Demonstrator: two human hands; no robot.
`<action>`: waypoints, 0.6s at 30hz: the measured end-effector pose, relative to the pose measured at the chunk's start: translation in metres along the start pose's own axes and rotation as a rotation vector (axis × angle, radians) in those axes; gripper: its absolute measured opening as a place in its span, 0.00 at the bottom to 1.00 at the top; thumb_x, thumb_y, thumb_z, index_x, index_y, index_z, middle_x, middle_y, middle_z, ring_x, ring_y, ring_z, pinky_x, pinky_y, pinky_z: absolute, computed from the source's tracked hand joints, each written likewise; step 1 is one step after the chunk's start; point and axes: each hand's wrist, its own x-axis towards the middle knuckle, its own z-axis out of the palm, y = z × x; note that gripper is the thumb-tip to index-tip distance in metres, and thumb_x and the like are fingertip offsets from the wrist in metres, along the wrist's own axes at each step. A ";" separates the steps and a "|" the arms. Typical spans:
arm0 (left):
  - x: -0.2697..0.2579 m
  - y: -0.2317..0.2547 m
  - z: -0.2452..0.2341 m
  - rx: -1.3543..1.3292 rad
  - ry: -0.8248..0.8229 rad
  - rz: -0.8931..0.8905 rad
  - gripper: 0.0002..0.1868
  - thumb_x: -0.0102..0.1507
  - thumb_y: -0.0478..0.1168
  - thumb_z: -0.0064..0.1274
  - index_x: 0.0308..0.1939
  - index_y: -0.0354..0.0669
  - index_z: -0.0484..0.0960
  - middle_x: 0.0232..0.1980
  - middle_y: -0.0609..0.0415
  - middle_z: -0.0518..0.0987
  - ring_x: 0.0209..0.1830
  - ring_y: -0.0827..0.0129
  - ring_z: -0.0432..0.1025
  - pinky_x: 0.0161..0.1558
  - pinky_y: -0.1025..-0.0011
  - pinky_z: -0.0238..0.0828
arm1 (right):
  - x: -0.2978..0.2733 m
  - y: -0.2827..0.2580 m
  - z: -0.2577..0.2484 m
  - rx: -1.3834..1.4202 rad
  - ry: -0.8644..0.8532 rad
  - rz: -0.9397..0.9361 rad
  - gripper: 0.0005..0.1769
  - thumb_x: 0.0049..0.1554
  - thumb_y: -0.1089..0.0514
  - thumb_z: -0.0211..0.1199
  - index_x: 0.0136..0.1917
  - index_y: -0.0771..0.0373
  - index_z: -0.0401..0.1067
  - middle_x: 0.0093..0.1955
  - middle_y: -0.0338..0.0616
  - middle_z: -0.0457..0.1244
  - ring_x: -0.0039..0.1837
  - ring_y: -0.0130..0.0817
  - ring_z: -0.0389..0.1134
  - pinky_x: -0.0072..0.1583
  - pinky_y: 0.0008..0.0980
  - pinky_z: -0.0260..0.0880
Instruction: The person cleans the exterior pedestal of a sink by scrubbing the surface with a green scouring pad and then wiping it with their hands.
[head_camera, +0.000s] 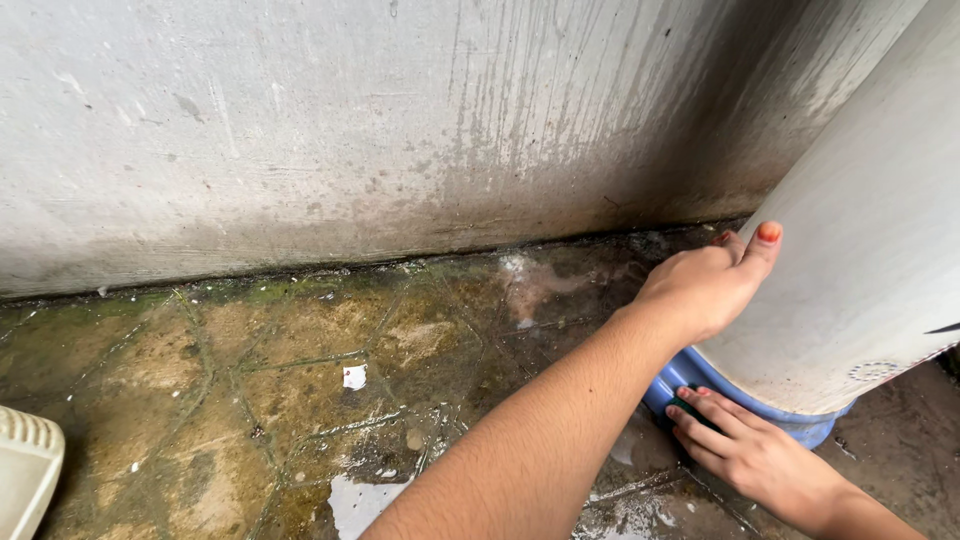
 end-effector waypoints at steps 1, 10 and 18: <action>0.001 0.001 0.000 0.019 -0.007 -0.014 0.56 0.60 0.78 0.06 0.78 0.46 0.58 0.66 0.42 0.77 0.68 0.49 0.69 0.67 0.54 0.64 | -0.001 -0.001 -0.001 -0.011 0.011 -0.024 0.26 0.47 0.59 0.54 0.58 0.68 0.71 0.74 0.54 0.56 0.79 0.58 0.51 0.72 0.53 0.51; 0.001 0.003 -0.001 -0.004 -0.012 -0.053 0.54 0.60 0.77 0.07 0.78 0.49 0.55 0.72 0.45 0.70 0.72 0.50 0.64 0.68 0.54 0.61 | 0.054 0.011 -0.009 0.040 -0.283 0.325 0.31 0.54 0.56 0.52 0.71 0.63 0.65 0.73 0.48 0.57 0.79 0.47 0.52 0.76 0.45 0.50; 0.004 -0.001 0.005 0.007 -0.002 -0.039 0.54 0.62 0.77 0.08 0.80 0.45 0.52 0.72 0.42 0.72 0.72 0.48 0.65 0.71 0.54 0.60 | 0.047 0.009 -0.012 -0.080 -0.192 0.188 0.34 0.51 0.58 0.51 0.71 0.67 0.59 0.76 0.51 0.55 0.80 0.50 0.49 0.76 0.51 0.40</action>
